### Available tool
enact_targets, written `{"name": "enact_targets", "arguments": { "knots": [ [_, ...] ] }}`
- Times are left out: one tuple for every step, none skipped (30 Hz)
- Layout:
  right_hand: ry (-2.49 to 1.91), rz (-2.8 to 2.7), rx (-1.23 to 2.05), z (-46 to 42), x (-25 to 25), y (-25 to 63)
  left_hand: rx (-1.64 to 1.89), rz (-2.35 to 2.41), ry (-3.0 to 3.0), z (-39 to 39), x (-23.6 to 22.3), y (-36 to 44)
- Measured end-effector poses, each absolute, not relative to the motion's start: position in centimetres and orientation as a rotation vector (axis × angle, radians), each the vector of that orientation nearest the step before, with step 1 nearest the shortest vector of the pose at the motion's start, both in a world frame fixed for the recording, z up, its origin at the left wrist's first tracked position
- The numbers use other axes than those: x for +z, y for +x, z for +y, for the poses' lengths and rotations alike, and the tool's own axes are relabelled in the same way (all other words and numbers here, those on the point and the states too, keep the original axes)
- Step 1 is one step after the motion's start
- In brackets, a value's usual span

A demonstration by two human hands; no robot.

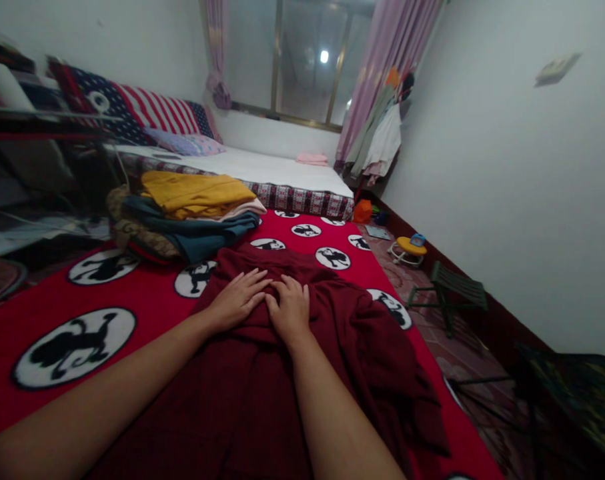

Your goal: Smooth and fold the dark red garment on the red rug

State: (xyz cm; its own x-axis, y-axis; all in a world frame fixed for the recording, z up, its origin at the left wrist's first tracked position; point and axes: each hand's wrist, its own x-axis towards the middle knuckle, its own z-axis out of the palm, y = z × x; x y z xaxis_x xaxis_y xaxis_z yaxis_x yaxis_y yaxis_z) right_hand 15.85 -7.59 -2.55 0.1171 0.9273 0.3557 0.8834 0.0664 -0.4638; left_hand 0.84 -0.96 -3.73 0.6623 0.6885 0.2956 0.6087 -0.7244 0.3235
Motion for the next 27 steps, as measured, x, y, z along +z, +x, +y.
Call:
{"name": "enact_targets", "arguments": {
  "knots": [
    [-1.807,-1.755,0.097,-7.59,-2.55,15.85,0.604,1.057,2.679,-0.94,-3.79,0.84],
    [-1.808,-1.754,0.099,-7.59,-2.55,15.85,0.608,1.055,2.678,-0.93,-3.83,0.84],
    [-1.809,-1.754,0.099,-7.6,-2.56,15.85,0.61,1.052,2.677,-0.92,-3.85,0.83],
    [-1.811,-1.754,0.097,-7.6,-2.56,15.85,0.61,1.05,2.676,-0.93,-3.84,0.82],
    [-1.813,-1.754,0.096,-7.6,-2.56,15.85,0.607,1.05,2.675,-0.93,-3.82,0.81],
    [-1.815,-1.755,0.096,-7.6,-2.55,15.85,0.601,1.051,2.675,-0.94,-3.79,0.81],
    [-1.818,-1.756,0.097,-7.6,-2.53,15.84,0.592,1.052,2.675,-0.95,-3.75,0.8],
    [-1.821,-1.756,0.1,-7.6,-2.51,15.84,0.583,1.053,2.675,-0.96,-3.72,0.8],
    [-1.824,-1.756,0.102,-7.59,-2.48,15.84,0.575,1.054,2.676,-0.95,-3.69,0.81],
    [-1.824,-1.757,0.103,-7.58,-2.45,15.83,0.572,1.053,2.676,-0.94,-3.68,0.81],
    [-1.824,-1.758,0.104,-7.57,-2.43,15.83,0.573,1.049,2.676,-0.92,-3.69,0.81],
    [-1.822,-1.759,0.104,-7.57,-2.41,15.83,0.578,1.046,2.676,-0.89,-3.71,0.82],
    [-1.822,-1.757,0.105,-7.56,-2.4,15.84,0.586,1.043,2.677,-0.87,-3.74,0.83],
    [-1.822,-1.757,0.106,-7.56,-2.41,15.84,0.593,1.041,2.678,-0.85,-3.77,0.83],
    [-1.823,-1.755,0.109,-7.57,-2.42,15.84,0.599,1.04,2.679,-0.84,-3.79,0.84],
    [-1.824,-1.753,0.112,-7.57,-2.43,15.84,0.601,1.04,2.68,-0.84,-3.79,0.84],
    [-1.824,-1.752,0.114,-7.58,-2.45,15.84,0.598,1.042,2.68,-0.85,-3.76,0.84],
    [-1.823,-1.752,0.115,-7.59,-2.47,15.84,0.594,1.045,2.68,-0.88,-3.72,0.84],
    [-1.822,-1.751,0.116,-7.59,-2.49,15.84,0.587,1.048,2.681,-0.92,-3.66,0.84],
    [-1.821,-1.751,0.117,-7.58,-2.51,15.84,0.579,1.052,2.681,-0.95,-3.59,0.83],
    [-1.82,-1.75,0.119,-7.57,-2.52,15.84,0.571,1.056,2.681,-0.98,-3.53,0.83],
    [-1.819,-1.75,0.12,-7.55,-2.54,15.83,0.565,1.059,2.681,-1.01,-3.48,0.83],
    [-1.82,-1.75,0.122,-7.53,-2.56,15.83,0.56,1.06,2.682,-1.02,-3.45,0.83],
    [-1.821,-1.748,0.123,-7.51,-2.58,15.82,0.556,1.062,2.683,-1.02,-3.45,0.83],
    [-1.823,-1.747,0.124,-7.5,-2.59,15.81,0.553,1.062,2.684,-1.02,-3.46,0.83],
    [-1.825,-1.745,0.124,-7.48,-2.6,15.8,0.552,1.062,2.687,-1.0,-3.48,0.83],
    [-1.827,-1.743,0.124,-7.47,-2.61,15.8,0.553,1.062,2.689,-0.99,-3.5,0.84]
  ]
}}
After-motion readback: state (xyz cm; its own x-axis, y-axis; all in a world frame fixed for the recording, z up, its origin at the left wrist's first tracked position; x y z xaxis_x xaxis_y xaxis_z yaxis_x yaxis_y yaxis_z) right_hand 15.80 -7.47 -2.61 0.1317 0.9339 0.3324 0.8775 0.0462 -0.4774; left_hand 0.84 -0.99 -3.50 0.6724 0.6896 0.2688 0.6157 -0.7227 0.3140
